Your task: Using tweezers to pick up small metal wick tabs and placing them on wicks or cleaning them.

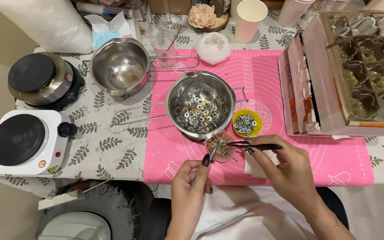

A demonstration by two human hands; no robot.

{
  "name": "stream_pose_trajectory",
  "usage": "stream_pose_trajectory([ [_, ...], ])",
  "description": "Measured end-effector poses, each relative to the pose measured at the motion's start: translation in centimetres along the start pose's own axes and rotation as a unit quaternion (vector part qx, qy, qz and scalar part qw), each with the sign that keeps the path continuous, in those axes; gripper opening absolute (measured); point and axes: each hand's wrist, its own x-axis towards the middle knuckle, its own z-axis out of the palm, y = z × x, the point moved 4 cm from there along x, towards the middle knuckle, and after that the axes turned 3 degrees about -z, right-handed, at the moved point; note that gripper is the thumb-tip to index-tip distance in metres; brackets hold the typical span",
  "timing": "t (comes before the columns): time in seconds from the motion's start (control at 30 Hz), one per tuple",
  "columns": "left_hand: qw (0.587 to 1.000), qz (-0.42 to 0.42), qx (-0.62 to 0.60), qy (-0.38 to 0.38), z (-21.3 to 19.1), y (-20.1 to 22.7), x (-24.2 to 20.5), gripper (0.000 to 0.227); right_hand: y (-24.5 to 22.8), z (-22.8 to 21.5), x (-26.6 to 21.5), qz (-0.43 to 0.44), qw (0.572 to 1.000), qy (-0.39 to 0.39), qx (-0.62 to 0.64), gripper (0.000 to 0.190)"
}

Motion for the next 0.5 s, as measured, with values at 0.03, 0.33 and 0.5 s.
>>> stream_pose_trajectory([
  [0.03,1.000,0.000,0.001,-0.001,0.0,-0.2,-0.1,0.023,0.1,-0.4,-0.1,0.000,1.000,0.001,0.000,0.019],
  [0.33,0.981,0.096,0.163,0.052,1.8,1.6,-2.8,0.019,0.6,-5.1,-2.9,0.023,0.988,0.052,-0.141,0.019],
  [0.5,0.860,0.321,0.394,0.056,4.1,2.8,-3.9,0.018,2.0,-4.9,-3.9,0.082,0.989,0.033,-0.122,0.024],
])
